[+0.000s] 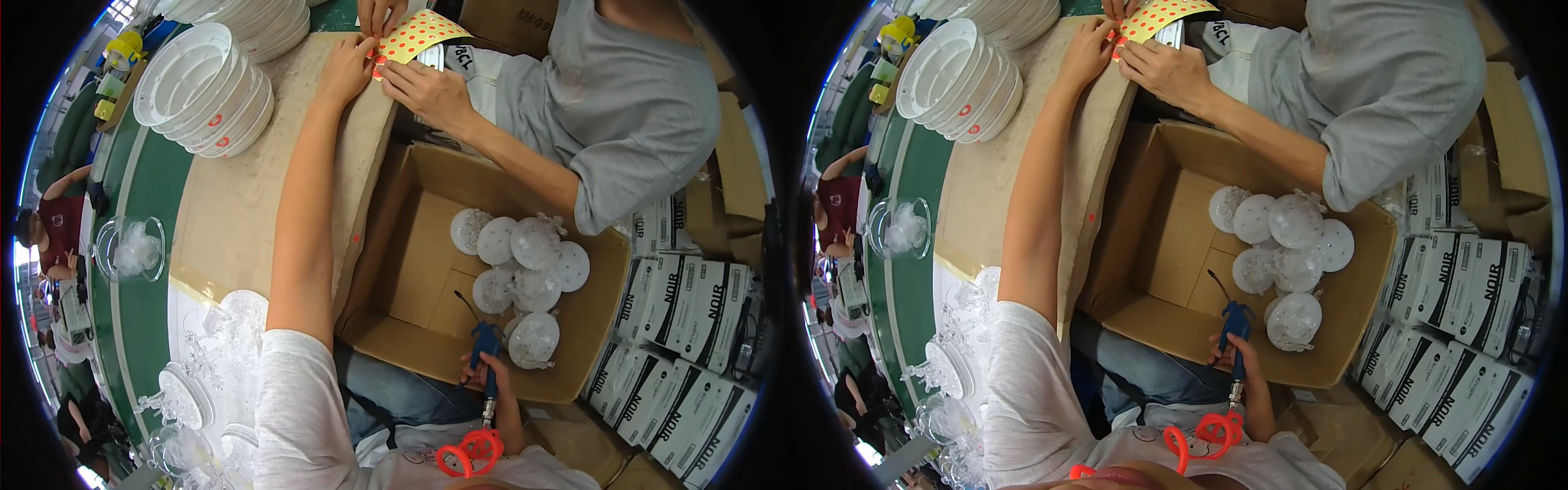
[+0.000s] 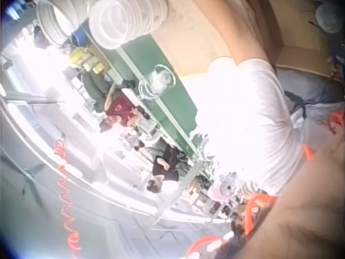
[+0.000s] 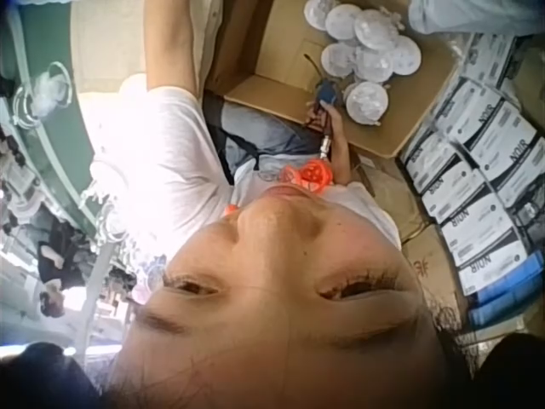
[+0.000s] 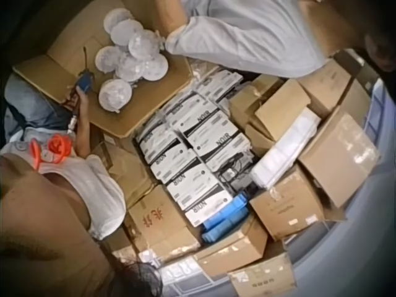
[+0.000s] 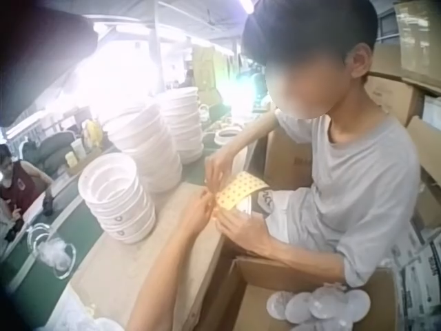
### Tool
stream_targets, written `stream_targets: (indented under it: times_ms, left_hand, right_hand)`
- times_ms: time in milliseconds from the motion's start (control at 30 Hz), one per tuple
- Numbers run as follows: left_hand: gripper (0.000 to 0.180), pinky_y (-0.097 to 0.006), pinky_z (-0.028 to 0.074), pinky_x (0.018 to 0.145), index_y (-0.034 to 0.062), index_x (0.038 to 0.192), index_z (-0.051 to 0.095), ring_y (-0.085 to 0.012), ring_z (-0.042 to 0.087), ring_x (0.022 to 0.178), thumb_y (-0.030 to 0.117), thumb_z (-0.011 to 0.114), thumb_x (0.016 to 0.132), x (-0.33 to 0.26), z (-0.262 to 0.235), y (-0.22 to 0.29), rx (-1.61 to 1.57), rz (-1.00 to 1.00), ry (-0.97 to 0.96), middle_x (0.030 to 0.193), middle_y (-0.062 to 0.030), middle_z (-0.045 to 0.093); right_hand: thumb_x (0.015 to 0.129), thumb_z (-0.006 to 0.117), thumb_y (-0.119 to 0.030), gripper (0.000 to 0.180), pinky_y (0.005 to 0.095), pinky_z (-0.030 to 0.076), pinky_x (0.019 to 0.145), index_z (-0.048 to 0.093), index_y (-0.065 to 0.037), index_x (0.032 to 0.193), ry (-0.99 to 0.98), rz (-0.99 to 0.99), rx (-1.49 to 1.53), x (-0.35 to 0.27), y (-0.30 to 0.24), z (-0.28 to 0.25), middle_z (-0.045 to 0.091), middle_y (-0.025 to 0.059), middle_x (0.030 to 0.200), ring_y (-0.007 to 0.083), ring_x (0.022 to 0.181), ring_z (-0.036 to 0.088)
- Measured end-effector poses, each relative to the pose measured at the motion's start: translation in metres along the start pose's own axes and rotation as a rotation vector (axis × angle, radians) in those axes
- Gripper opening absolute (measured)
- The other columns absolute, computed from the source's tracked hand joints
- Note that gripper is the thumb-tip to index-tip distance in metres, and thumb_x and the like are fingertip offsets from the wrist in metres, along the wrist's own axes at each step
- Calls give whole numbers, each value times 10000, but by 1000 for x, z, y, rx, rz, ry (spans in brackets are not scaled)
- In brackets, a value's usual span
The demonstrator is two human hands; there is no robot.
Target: Assembling glass domes onto light bases and using an air duster gun to clean the components in a factory assembly line.
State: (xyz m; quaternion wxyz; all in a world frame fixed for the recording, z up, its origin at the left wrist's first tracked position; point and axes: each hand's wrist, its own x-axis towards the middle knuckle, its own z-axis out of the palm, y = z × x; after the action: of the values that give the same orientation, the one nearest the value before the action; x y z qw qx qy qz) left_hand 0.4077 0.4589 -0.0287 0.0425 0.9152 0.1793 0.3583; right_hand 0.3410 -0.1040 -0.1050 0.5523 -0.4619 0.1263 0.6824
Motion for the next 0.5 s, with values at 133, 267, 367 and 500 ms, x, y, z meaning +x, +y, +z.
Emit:
stream_targets:
  times_ms: [133,267,367,500]
  left_hand:
    - [250,-398,438,762,118,992,537,-325,499,892,98,573,746,7,4,-6,77,-13,-47,966,-105,539]
    - [248,-405,435,752,128,985,529,-330,501,877,92,568,743,5,7,-7,-76,1,31,943,-104,536]
    - [215,-401,434,746,123,950,540,-322,504,865,87,567,739,4,6,-6,-58,28,60,929,-102,534]
    - [192,-392,439,731,118,917,555,-314,511,841,76,571,730,7,5,-3,-9,51,25,919,-104,531]
  right_hand:
    - [863,410,-379,432,320,467,705,517,-2,1046,-14,-1,-3,1,1,-1,534,58,717,222,712,588]
    - [860,414,-381,431,318,468,703,516,-7,1050,-12,9,20,2,1,-1,533,58,714,222,713,587]
    - [858,415,-381,433,324,466,709,515,-7,1053,-5,14,19,1,-1,1,532,59,714,223,714,585]
    - [856,418,-380,434,338,461,726,513,-6,1054,-4,18,29,1,-1,0,531,60,718,226,722,582]
